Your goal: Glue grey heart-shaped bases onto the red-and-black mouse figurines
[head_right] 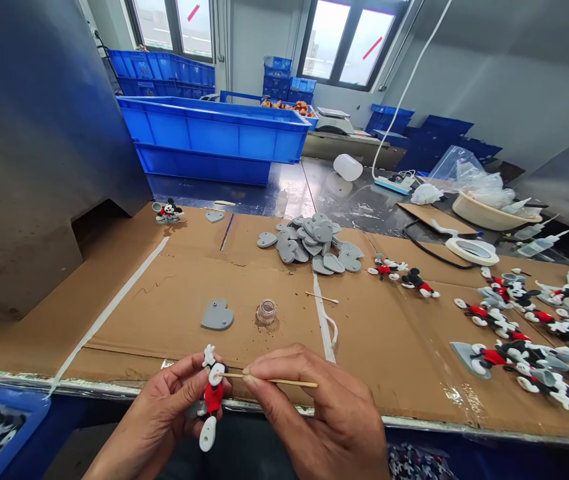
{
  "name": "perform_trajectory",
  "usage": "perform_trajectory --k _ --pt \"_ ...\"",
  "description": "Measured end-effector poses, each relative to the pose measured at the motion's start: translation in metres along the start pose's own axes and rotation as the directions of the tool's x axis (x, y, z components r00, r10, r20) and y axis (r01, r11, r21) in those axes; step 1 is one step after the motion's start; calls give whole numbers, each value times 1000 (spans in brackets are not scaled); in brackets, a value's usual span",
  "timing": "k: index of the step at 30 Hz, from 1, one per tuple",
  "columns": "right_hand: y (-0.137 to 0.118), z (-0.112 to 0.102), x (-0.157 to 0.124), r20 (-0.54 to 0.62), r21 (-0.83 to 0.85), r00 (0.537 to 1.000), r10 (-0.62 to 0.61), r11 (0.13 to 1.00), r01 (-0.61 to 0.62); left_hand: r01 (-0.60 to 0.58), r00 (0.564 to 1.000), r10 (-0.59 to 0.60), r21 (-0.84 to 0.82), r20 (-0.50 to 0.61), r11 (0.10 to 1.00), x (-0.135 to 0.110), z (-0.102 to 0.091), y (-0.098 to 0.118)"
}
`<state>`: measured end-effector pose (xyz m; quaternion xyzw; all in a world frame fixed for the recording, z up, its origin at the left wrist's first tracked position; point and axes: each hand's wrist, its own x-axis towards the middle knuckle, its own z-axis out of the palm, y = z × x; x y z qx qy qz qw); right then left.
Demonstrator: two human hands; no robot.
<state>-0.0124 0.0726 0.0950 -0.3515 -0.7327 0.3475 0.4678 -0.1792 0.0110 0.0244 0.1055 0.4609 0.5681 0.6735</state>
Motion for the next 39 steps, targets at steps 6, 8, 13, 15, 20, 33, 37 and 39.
perform_trajectory --k 6,8,13,15,20,33,37,39 --pt "29 -5 12 -176 -46 984 -14 999 6 9 1000 -9 3 -11 1000 2 -2 -2" --pt "44 -6 20 -200 -25 977 66 997 -73 12 999 -11 15 -36 1000 3 -3 -3" --pt "71 -3 33 -204 130 949 241 967 -218 14 998 -11 46 -61 999 5 -4 -4" --pt "78 -2 34 -204 167 939 277 955 -246 22 998 -20 46 -58 999 5 -4 -4" --pt "96 1 37 -235 297 893 383 904 -309 22 997 -19 50 -70 998 6 -5 -5" --pt "102 4 43 -169 506 840 516 777 -375 45 997 -41 49 -66 998 6 -3 -3" --pt "89 2 41 -144 533 842 520 758 -377 34 998 -31 55 -62 998 7 -3 -4" --pt "77 0 36 -114 523 863 493 768 -370 18 998 -15 56 -56 998 7 -2 -4"
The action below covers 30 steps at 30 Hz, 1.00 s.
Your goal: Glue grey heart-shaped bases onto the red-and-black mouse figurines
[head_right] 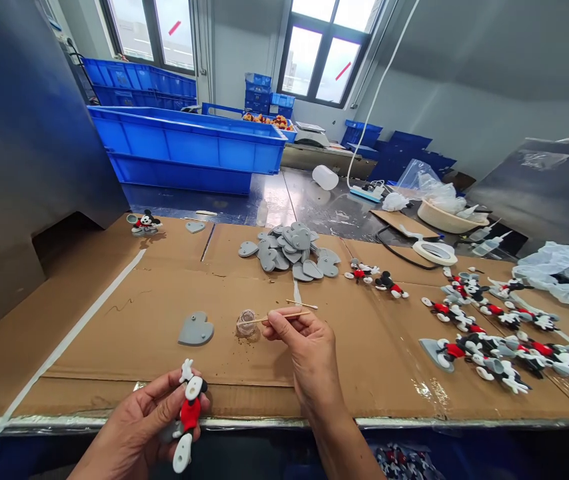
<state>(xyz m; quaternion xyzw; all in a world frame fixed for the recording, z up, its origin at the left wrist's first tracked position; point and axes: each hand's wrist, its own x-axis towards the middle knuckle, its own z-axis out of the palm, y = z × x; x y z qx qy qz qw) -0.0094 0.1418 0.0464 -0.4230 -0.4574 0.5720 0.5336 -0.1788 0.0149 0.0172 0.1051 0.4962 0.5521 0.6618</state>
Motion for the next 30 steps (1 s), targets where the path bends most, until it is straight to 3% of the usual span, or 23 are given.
perform_trajectory --k 5,9,15,19,22,27,30 --pt "-20 5 -34 171 -127 985 -10 991 32 -2 999 3 -11 49 1000 -3 3 3" --pt "-31 13 -55 180 -186 984 7 982 27 -10 998 11 -16 56 1000 -5 4 5" --pt "-36 22 -61 213 -276 977 12 960 48 -13 995 15 -22 97 1000 -6 3 6" --pt "-33 19 -58 279 -334 959 -46 932 142 -3 996 6 -29 90 1000 -6 3 6" --pt "-33 16 -57 394 -377 900 -187 860 344 -3 997 6 -37 79 999 -6 2 4" --pt "-45 14 -60 637 -357 700 -324 681 640 -11 995 14 -37 104 999 -3 -2 1" --pt "-52 13 -63 664 -358 669 -335 642 678 -10 995 15 -49 102 999 -3 -1 2"
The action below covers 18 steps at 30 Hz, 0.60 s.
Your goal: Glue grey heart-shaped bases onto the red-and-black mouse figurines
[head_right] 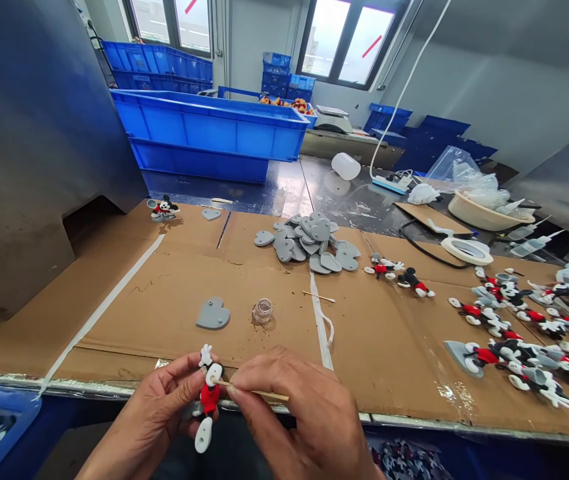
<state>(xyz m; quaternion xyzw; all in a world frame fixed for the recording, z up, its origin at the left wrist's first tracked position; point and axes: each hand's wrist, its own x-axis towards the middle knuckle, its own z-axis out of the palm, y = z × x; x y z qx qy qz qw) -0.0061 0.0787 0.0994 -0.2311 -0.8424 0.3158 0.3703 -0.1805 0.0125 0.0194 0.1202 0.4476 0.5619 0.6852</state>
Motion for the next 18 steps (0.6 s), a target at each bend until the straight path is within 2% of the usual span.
perform_trajectory --k 8,13,18 --pt "6 3 -1 -178 2 979 98 995 -100 9 1000 -9 -2 -15 1000 -3 5 3" --pt "18 8 -3 -208 62 975 82 996 -71 4 1000 -4 -2 -20 1000 -3 5 4" --pt "17 15 -3 -228 172 957 177 975 -139 22 999 -22 5 -30 1000 -3 4 3"
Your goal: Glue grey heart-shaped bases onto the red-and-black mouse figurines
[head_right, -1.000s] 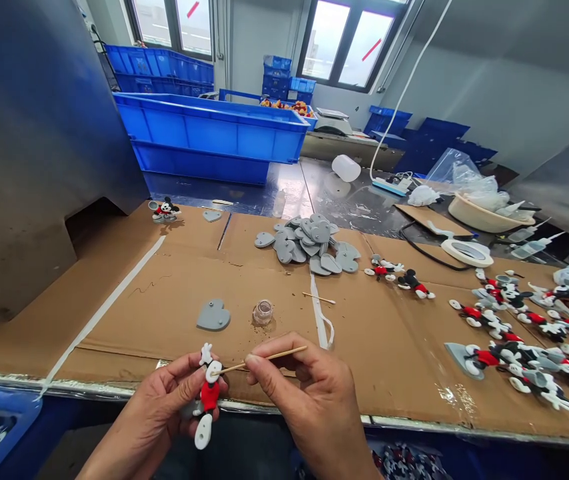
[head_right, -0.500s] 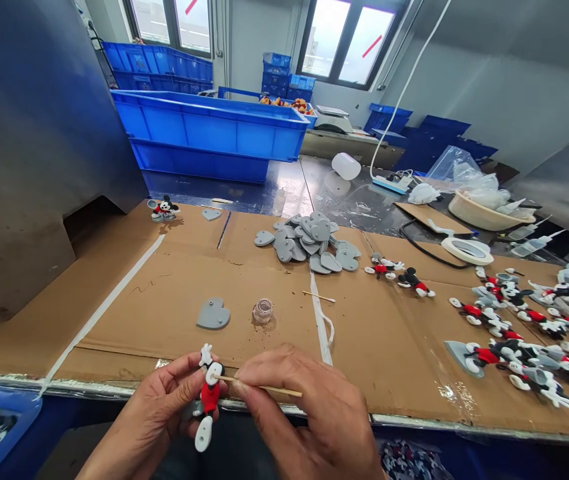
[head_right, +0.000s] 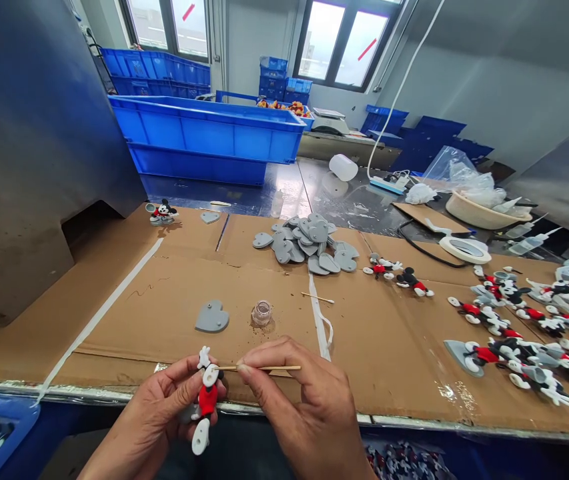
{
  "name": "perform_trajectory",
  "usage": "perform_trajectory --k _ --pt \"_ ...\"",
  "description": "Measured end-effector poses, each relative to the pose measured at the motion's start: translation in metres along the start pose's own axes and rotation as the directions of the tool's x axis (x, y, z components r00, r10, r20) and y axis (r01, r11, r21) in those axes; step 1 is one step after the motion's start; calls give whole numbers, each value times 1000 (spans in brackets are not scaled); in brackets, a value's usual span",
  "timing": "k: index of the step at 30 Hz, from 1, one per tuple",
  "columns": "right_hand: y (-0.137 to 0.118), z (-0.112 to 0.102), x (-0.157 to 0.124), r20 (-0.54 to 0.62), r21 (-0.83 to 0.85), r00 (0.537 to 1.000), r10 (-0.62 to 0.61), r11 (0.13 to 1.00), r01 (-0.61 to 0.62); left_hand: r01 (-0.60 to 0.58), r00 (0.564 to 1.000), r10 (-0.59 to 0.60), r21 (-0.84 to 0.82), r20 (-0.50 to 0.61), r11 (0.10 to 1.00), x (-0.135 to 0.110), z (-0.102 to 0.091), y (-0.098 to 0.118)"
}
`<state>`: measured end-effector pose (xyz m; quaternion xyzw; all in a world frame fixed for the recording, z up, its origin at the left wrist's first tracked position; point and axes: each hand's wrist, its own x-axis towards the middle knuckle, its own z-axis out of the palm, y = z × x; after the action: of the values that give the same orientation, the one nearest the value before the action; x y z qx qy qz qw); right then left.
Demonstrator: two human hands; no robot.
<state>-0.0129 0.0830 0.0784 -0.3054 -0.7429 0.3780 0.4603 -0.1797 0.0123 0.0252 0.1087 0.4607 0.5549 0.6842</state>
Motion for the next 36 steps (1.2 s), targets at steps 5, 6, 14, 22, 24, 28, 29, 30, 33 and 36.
perform_trajectory --k 5,6,14,22,24,28,29,30,33,36 --pt "-3 1 -1 -20 22 998 62 998 -62 -6 1000 6 10 -3 1000 0 1 0" --pt "-3 2 -1 -26 21 997 68 998 -67 -8 1000 8 10 -3 1000 0 1 -1" --pt "-7 3 -1 -90 51 988 123 992 -119 0 1000 0 21 9 1000 4 -4 -4" --pt "28 -13 17 -296 -89 950 102 987 -134 18 999 -17 33 -34 999 7 -8 -6" --pt "38 -16 22 -281 -120 951 129 978 -168 31 999 -29 35 -44 999 8 -9 -6" --pt "50 -16 26 -250 -129 953 173 969 -210 29 999 -28 23 -47 999 9 -9 -7" --pt "52 -16 26 -254 -123 950 180 969 -216 25 998 -24 23 -50 999 9 -9 -7" --pt "54 -15 27 -263 -115 947 185 968 -221 21 998 -20 22 -52 1000 9 -9 -7" --pt "59 -13 29 -284 -77 937 201 970 -231 16 998 -14 25 -55 1000 9 -8 -7" --pt "65 -12 31 -299 -25 923 240 965 -260 12 999 -11 30 -43 999 9 -9 -8"
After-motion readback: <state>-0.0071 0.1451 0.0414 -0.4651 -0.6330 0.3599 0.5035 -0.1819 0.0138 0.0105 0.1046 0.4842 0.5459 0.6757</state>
